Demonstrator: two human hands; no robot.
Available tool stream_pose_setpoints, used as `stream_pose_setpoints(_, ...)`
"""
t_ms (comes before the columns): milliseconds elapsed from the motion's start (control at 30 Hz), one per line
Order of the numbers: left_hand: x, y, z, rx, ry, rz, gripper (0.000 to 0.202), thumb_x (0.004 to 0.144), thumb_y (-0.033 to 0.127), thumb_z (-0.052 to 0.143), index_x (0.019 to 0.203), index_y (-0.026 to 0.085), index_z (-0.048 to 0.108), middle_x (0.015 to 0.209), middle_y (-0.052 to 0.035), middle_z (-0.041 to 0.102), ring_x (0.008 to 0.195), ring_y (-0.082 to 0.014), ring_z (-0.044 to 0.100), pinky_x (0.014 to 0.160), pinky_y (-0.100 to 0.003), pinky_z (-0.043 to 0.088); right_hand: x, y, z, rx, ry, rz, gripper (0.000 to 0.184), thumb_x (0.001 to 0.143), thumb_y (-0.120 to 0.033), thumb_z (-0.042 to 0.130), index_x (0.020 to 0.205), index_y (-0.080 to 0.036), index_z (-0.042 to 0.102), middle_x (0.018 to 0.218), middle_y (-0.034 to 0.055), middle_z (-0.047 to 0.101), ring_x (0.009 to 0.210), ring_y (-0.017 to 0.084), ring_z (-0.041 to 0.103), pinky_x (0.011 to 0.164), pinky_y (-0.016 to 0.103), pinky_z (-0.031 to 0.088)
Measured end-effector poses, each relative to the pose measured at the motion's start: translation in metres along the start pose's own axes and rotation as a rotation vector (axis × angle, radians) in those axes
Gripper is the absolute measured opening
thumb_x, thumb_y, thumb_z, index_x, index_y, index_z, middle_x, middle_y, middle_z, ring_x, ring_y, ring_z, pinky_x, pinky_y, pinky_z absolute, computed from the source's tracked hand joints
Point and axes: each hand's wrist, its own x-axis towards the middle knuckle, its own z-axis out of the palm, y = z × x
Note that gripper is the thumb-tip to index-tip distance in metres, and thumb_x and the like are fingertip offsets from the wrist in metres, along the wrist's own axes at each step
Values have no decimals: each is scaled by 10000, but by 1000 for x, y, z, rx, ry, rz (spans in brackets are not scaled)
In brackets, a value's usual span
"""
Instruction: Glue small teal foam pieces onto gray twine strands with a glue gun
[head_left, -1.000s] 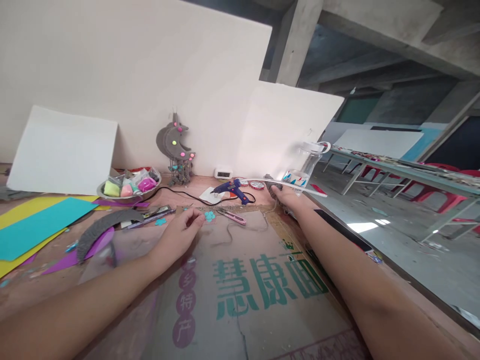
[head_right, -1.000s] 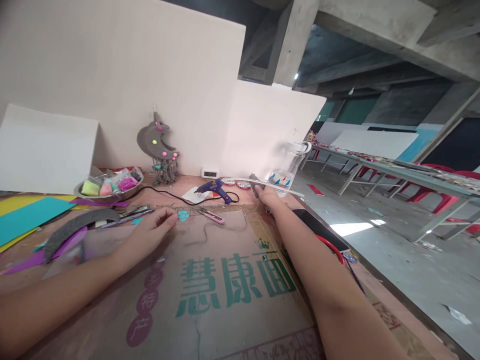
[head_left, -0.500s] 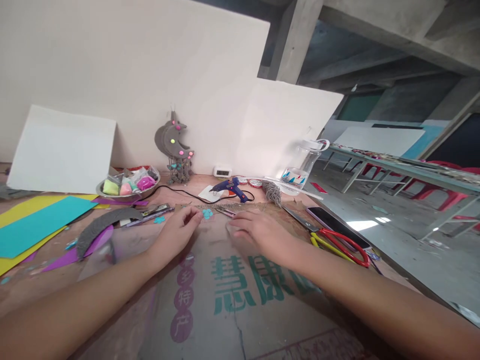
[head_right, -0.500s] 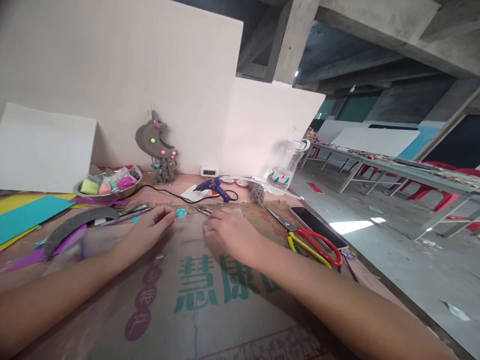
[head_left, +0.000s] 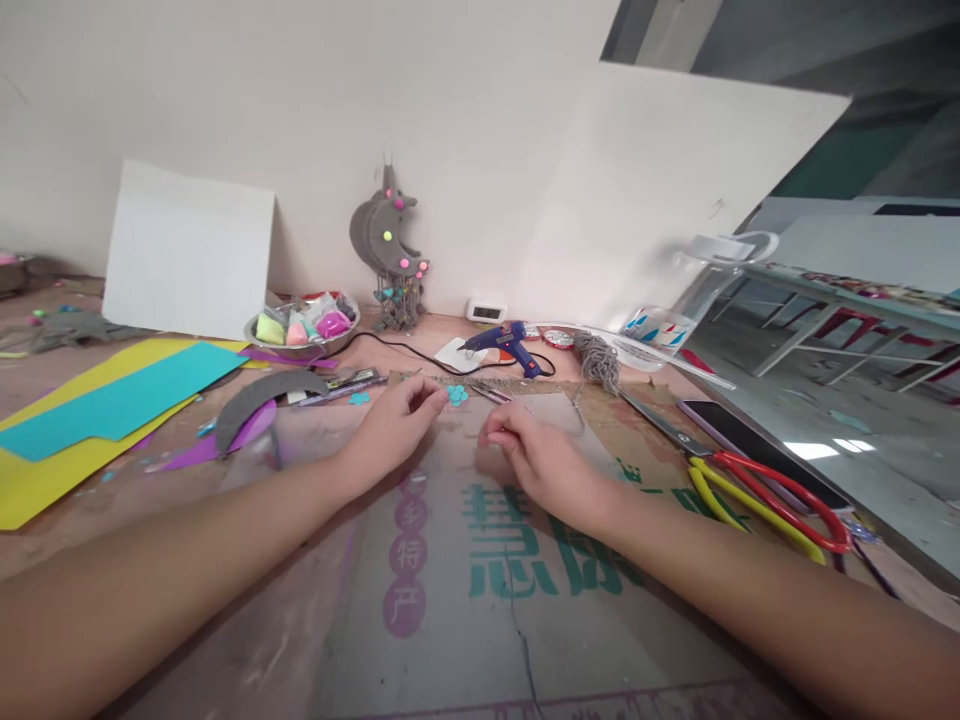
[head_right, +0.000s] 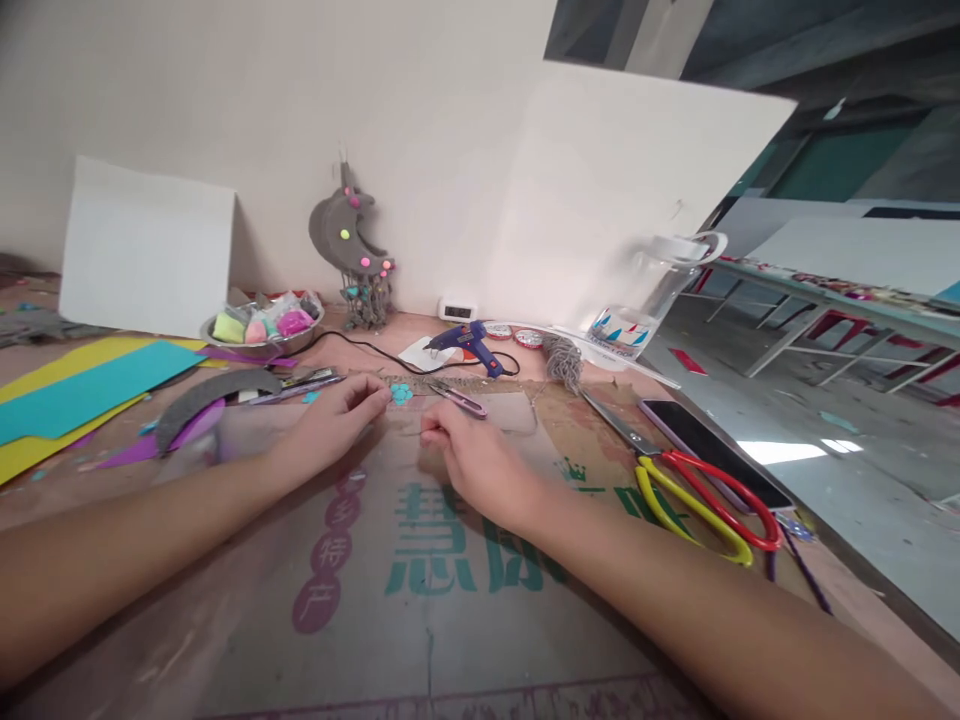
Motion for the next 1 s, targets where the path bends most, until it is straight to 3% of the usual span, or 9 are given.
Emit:
stream_pose_setpoints(100,-1,4,-1,5,1,-2,223,849,359,414,741,182,495,702,24,514,678,-124,475,621,-229,362,0,4,-1,119,39,38,156,909,-239,332,916,-202,483,754,9,588,683,127,544,645,252,430)
stream_pose_setpoints(233,-3,8,-2,17,-12,8,220,846,353,410,732,182,487,703,23,524,667,-124,473,616,-231,356,3,7,0,262,85,39,235,882,-220,412,1097,-216,506,848,18,644,788,128,608,724,259,468)
stream_pose_setpoints(400,-5,12,-3,66,-51,10,232,840,365,409,735,177,496,696,16,529,654,-128,471,607,-236,359,5,5,-1,212,165,-32,146,859,-244,485,870,-206,626,851,21,663,797,140,610,738,271,472)
stream_pose_setpoints(567,-6,13,-2,108,-68,17,252,832,382,420,722,175,513,651,27,501,618,-119,462,572,-234,353,8,6,-1,93,282,-151,117,848,-221,525,828,-186,635,763,26,634,766,142,568,717,272,443)
stream_pose_setpoints(900,-9,18,-1,99,-122,23,236,832,366,426,742,173,527,674,27,525,628,-116,473,574,-223,355,13,17,6,24,247,-103,142,857,-271,518,818,-180,620,766,24,623,758,141,555,702,263,417)
stream_pose_setpoints(1000,-7,15,-1,87,-114,30,235,833,368,427,741,176,526,671,27,522,643,-120,474,583,-221,351,10,13,4,1,206,-110,165,868,-287,496,897,-181,619,819,34,632,755,138,561,694,253,425)
